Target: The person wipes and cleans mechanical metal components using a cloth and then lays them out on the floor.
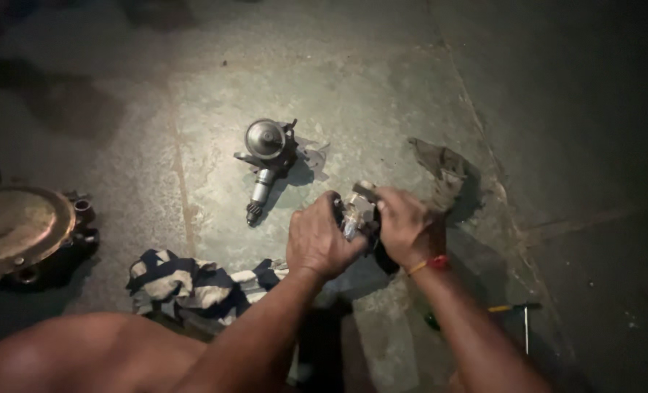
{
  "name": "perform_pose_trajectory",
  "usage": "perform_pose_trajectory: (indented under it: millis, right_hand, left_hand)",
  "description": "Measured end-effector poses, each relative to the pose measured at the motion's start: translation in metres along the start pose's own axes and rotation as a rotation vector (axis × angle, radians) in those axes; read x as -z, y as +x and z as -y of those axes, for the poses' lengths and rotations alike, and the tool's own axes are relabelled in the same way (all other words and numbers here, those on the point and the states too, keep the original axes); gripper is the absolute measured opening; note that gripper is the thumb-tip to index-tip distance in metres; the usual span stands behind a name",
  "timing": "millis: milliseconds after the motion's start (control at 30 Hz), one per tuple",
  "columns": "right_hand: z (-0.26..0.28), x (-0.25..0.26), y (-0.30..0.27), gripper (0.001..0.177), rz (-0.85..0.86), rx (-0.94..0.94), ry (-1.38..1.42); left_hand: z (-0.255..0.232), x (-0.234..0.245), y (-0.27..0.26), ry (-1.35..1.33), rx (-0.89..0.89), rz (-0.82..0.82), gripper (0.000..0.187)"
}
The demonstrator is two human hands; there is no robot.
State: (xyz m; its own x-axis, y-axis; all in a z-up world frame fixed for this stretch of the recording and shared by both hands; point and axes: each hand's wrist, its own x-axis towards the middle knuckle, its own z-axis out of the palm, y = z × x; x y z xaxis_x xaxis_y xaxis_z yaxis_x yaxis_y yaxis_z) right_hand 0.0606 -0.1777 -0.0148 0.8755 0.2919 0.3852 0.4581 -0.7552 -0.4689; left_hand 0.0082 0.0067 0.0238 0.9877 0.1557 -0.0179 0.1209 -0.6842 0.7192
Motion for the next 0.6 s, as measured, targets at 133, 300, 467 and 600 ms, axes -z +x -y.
perform_pose_trajectory:
  millis: [133, 300, 467, 600]
  right_hand:
    - [-0.019, -0.011, 0.014, 0.021, 0.0, -0.476, 0.001]
    - [-0.006, -0.033, -0.004, 0.018, -0.121, -0.523, 0.692]
    - [0.012, -0.016, -0.003, 0.016, 0.105, -0.798, 1.048]
    - [0.01, 0.007, -0.01, 0.02, 0.087, -0.755, 1.2]
  left_hand:
    - [0.001, 0.003, -0.001, 0.038, -0.02, 0.007, 0.077]
    - [0.006, -0.005, -0.002, 0.06, -0.007, 0.043, 0.077]
    - [0.014, -0.012, -0.011, -0.068, -0.145, -0.121, 0.072]
    - [0.015, -0.014, -0.01, -0.186, -0.268, -0.162, 0.067]
